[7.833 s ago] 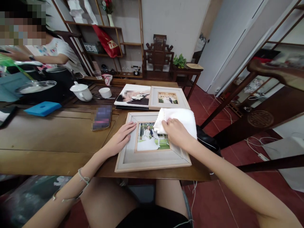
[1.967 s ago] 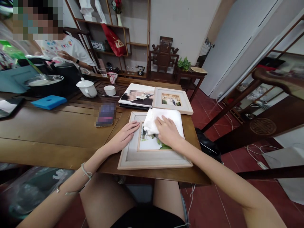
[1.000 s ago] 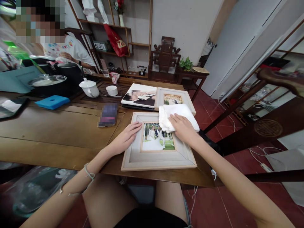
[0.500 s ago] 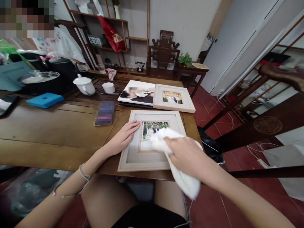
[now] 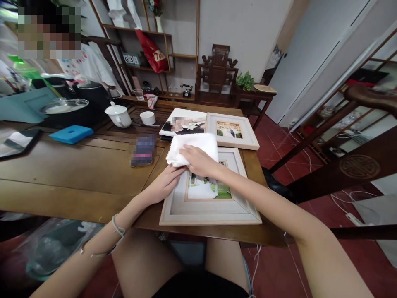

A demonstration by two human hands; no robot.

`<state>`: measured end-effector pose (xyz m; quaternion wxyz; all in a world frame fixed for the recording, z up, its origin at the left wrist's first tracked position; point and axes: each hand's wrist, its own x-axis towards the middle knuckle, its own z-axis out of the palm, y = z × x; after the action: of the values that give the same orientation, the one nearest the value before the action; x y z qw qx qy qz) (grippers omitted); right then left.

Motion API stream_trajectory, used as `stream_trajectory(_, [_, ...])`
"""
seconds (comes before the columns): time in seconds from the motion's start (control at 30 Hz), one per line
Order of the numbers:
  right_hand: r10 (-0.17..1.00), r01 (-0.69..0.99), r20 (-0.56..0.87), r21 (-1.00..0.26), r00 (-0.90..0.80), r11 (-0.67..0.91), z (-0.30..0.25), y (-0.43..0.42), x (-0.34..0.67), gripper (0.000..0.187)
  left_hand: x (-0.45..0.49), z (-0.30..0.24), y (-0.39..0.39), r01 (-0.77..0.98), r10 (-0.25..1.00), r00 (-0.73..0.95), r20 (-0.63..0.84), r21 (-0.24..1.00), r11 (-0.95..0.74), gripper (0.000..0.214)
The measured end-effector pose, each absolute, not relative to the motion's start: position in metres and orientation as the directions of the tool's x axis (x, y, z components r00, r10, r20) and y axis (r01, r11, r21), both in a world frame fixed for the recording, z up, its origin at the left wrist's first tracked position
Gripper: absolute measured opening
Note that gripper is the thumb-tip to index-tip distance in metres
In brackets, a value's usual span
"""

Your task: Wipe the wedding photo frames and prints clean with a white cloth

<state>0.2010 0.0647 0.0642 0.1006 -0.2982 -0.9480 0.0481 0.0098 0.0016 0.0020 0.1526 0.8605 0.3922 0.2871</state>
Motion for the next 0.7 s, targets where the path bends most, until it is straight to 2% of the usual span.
stream_trajectory(0.2, [0.614,0.601,0.111,-0.133,-0.781,0.788,0.069,0.048,0.225,0.055,0.011,0.006,0.001,0.543,0.742,0.537,0.401,0.509,-0.668,0.047])
stream_trajectory(0.37, [0.778,0.778,0.023,0.014,-0.628,0.627,0.080,0.023,0.270,0.050,0.007,0.000,0.003,0.512,0.737,0.543,0.403,0.537,-0.671,0.051])
stream_trajectory(0.5, [0.865,0.864,0.034,0.082,-0.501,0.497,0.087,0.009,0.288,0.044,0.007,0.001,0.002,0.525,0.748,0.540,0.387,0.539,-0.658,0.049])
stream_trajectory(0.6, [0.878,0.876,0.039,0.100,-0.477,0.472,0.084,0.004,0.278,0.044,0.009,0.002,0.000,0.534,0.763,0.519,0.384,0.551,-0.641,0.049])
stream_trajectory(0.7, [0.850,0.848,0.031,0.089,-0.526,0.522,0.076,0.000,0.253,0.052,0.009,0.001,0.000,0.524,0.770,0.501,0.396,0.569,-0.634,0.049])
